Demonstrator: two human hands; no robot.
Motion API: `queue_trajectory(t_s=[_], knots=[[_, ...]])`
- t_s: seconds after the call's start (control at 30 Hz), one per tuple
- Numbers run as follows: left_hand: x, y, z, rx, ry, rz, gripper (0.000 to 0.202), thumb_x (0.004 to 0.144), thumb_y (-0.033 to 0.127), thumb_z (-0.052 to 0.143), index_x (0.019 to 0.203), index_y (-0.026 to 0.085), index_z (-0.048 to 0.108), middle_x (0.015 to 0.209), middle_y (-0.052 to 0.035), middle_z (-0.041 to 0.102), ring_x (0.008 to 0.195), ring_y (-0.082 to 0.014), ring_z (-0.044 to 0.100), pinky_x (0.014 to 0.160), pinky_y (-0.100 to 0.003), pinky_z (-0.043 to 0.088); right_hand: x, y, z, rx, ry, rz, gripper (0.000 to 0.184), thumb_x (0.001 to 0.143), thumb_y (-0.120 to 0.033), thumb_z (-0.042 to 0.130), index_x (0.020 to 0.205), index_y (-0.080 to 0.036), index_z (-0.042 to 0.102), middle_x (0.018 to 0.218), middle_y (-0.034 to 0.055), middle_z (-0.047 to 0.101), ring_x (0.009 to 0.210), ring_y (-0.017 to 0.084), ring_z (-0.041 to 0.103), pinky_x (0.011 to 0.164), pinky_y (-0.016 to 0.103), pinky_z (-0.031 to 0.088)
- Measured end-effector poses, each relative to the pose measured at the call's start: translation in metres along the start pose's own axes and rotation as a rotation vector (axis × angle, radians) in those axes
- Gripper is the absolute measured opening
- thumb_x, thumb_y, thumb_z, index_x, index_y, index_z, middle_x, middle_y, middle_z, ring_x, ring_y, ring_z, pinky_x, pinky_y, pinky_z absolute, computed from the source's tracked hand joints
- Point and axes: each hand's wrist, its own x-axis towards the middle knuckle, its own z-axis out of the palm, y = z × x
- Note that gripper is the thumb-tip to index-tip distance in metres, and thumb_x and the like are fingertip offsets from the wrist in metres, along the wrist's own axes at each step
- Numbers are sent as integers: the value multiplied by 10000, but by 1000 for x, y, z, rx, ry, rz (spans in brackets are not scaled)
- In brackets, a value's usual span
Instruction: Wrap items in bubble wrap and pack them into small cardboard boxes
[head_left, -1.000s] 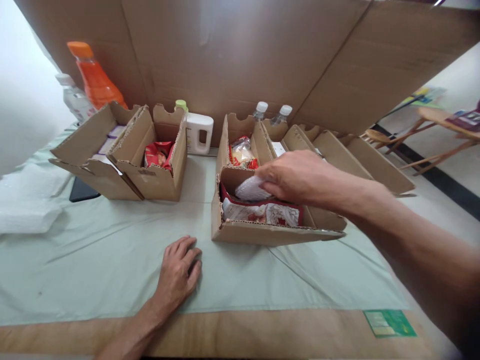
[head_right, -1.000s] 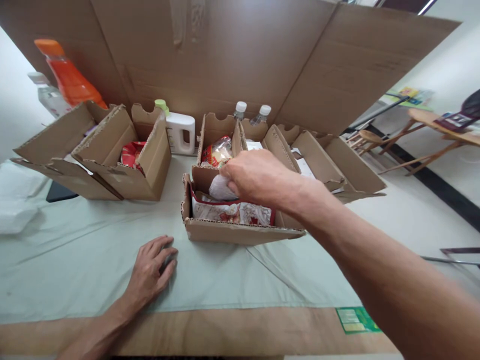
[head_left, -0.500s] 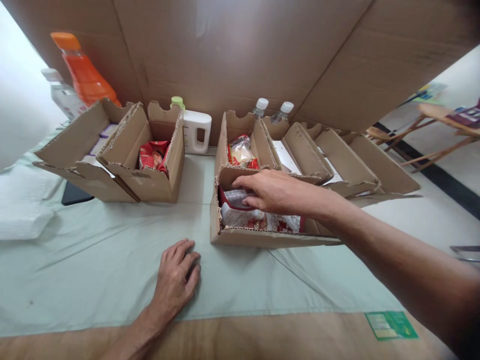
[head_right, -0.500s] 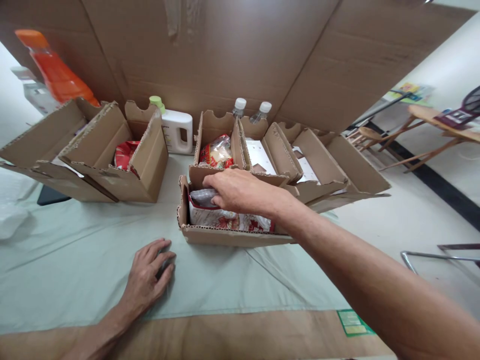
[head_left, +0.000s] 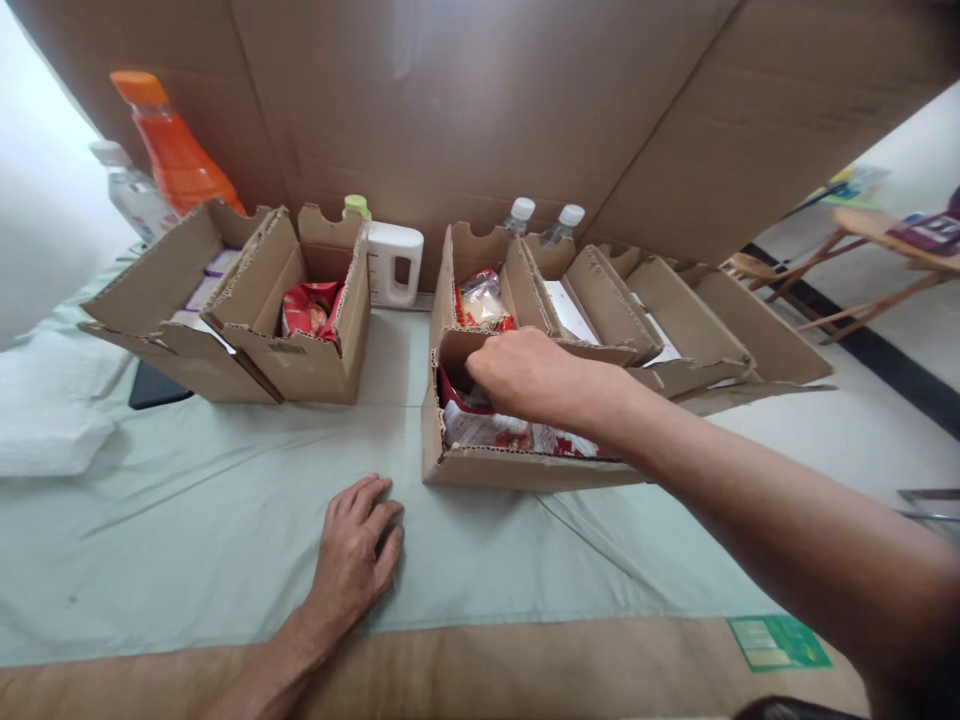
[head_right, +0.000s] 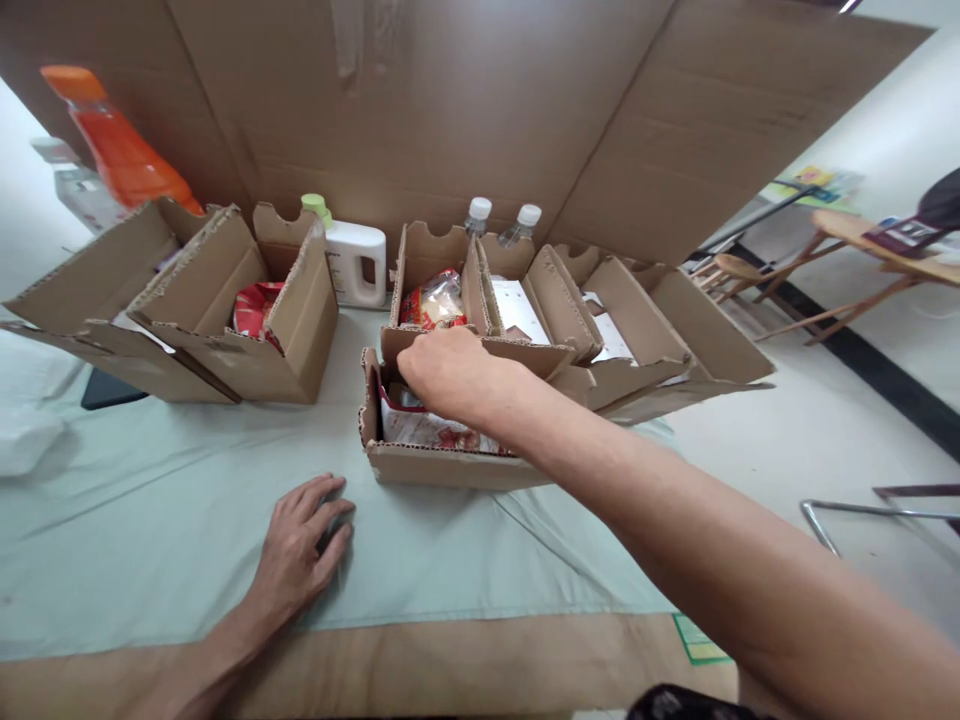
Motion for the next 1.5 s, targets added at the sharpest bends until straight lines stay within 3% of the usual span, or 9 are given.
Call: queue_trajectory(t_s=[0.1, 0.23, 0.47, 0.67, 0.9, 1.1, 1.23, 1.43, 1.5], knots=[[0, 0, 0, -6, 2, -1, 196, 948, 143, 545, 1067, 203, 689, 1297, -127, 707, 1277, -330, 598, 998, -497, 490, 2, 2, 3, -22, -86, 16, 272, 906, -47, 536, 920, -142, 791, 761, 100, 749, 653, 175, 618, 601, 295, 315], [1, 0, 0, -6, 6, -2, 196, 943, 144, 546, 1053, 203, 697, 1279, -125, 714, 1264, -329, 605, 997, -498, 491, -1, 7, 10, 56, -30, 30, 260, 900, -94, 544, 902, -181, 790, 787, 76, 755, 655, 164, 594, 589, 301, 268], [1, 0, 0, -11, 5, -4, 199, 930, 143, 563, 1059, 202, 702, 1292, -122, 712, 1270, -331, 604, 1000, -491, 490, -17, 17, 22, 219, 16, 25, 334, 886, -100, 507, 1001, -212, 800, 887, 65, 783, 764, 212, 662, 683, 316, 372], [-1, -2, 1, 2, 1, 12, 196, 929, 147, 562, 1050, 203, 706, 1272, -124, 719, 1249, -331, 611, 995, -488, 492, -47, 36, 29, 338, 161, -6, 338, 1015, -311, 440, 1066, -232, 765, 867, 64, 761, 877, 253, 698, 824, 354, 454], [-1, -3, 2, 25, 9, 17, 198, 948, 175, 542, 1044, 205, 712, 1265, -125, 721, 1233, -329, 623, 986, -498, 507, -45, 40, 31, 471, 62, -136, 481, 1074, -470, 341, 937, -189, 706, 843, 67, 723, 774, 200, 647, 792, 317, 457], [-1, -5, 3, 10, 14, 15, 194, 938, 173, 551, 1024, 212, 721, 1238, -124, 728, 1203, -334, 642, 964, -512, 528, -89, 38, 27, 425, 357, 84, 396, 1024, -370, 388, 1035, -210, 750, 1021, 73, 785, 923, 241, 705, 831, 353, 497], [-3, -6, 3, -45, 86, -17, 200, 941, 203, 555, 1051, 199, 722, 1242, -147, 716, 1200, -336, 649, 968, -529, 551, -137, 35, 42, 506, 562, 186, 329, 969, -369, 489, 1062, -231, 774, 1160, 67, 794, 1071, 264, 727, 959, 399, 535], [0, 21, -30, -211, 82, -190, 321, 962, 278, 568, 1262, 218, 665, 1413, -146, 643, 1267, -316, 624, 845, -427, 633, -201, 25, 115, 726, 1052, 569, 259, 912, -420, 647, 1071, -255, 766, 1259, 88, 765, 1151, 266, 713, 1029, 443, 557], [6, 34, -43, -288, 70, -220, 400, 965, 303, 574, 1357, 233, 616, 1469, -143, 609, 1333, -319, 594, 875, -420, 634, -210, 22, 147, 875, 1097, 717, 310, 899, -446, 674, 1143, -270, 752, 1266, 105, 755, 1141, 275, 713, 1029, 470, 556]])
